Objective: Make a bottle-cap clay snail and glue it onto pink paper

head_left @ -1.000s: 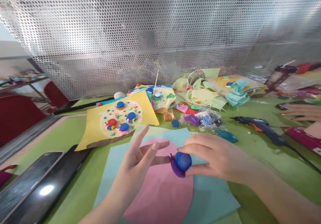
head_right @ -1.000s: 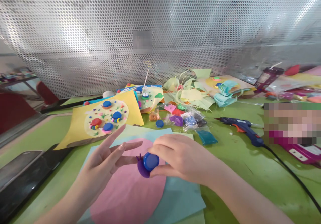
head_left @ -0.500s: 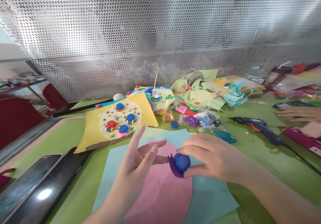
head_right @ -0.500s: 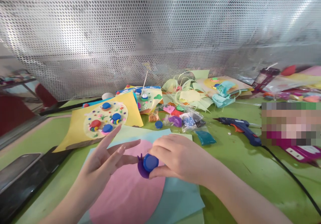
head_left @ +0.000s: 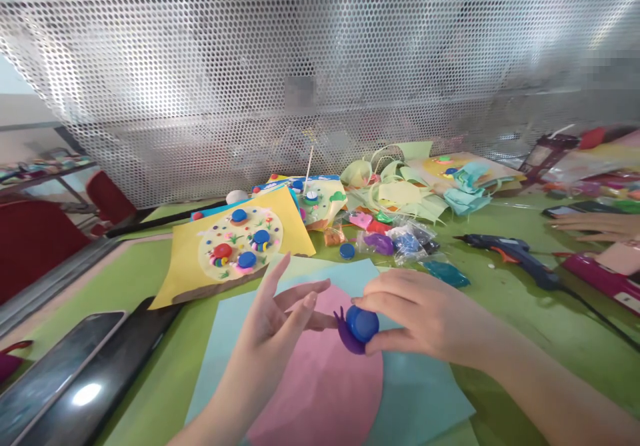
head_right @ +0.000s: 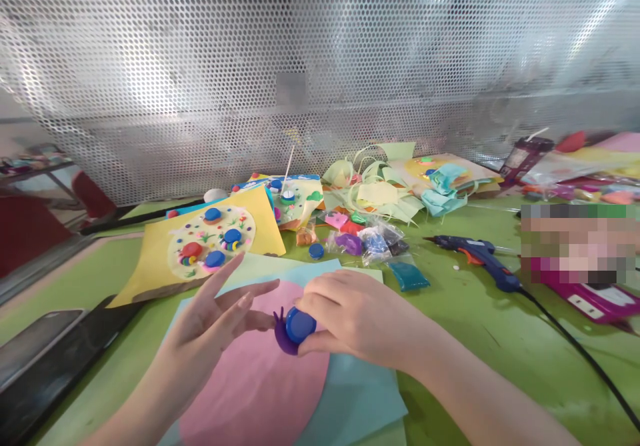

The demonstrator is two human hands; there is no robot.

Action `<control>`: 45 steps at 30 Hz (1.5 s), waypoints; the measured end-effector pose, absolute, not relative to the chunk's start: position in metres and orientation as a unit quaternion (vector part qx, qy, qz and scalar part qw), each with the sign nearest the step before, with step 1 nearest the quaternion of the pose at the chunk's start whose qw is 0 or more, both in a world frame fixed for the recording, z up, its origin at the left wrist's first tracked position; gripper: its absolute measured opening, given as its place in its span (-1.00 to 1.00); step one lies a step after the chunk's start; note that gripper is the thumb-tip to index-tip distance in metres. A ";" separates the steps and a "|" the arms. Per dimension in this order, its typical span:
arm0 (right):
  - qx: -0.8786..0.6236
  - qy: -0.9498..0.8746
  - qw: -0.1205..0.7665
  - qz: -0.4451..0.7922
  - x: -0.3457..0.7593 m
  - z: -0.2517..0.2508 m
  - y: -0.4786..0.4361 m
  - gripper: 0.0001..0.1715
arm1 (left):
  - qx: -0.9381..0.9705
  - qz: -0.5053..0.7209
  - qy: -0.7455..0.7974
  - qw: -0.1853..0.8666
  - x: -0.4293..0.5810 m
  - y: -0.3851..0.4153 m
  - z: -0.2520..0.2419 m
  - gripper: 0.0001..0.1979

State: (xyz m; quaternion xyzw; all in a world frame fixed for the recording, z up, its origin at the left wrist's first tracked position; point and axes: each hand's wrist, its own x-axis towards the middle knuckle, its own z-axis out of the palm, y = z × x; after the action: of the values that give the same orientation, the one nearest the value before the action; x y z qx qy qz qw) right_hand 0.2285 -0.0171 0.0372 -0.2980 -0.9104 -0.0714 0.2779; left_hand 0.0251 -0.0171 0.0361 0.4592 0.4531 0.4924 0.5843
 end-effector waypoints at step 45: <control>-0.393 -0.615 0.384 0.565 0.203 -0.019 0.022 -0.55 | 0.849 0.079 0.514 0.092 -0.043 -0.018 -0.004 -0.36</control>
State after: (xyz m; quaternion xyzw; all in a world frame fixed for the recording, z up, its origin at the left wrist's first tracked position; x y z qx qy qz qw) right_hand 0.2030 0.0224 -0.0189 -0.3926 -0.6154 0.5652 0.3844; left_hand -0.0430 -0.0176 -0.0041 0.8490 0.5144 0.0793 0.0918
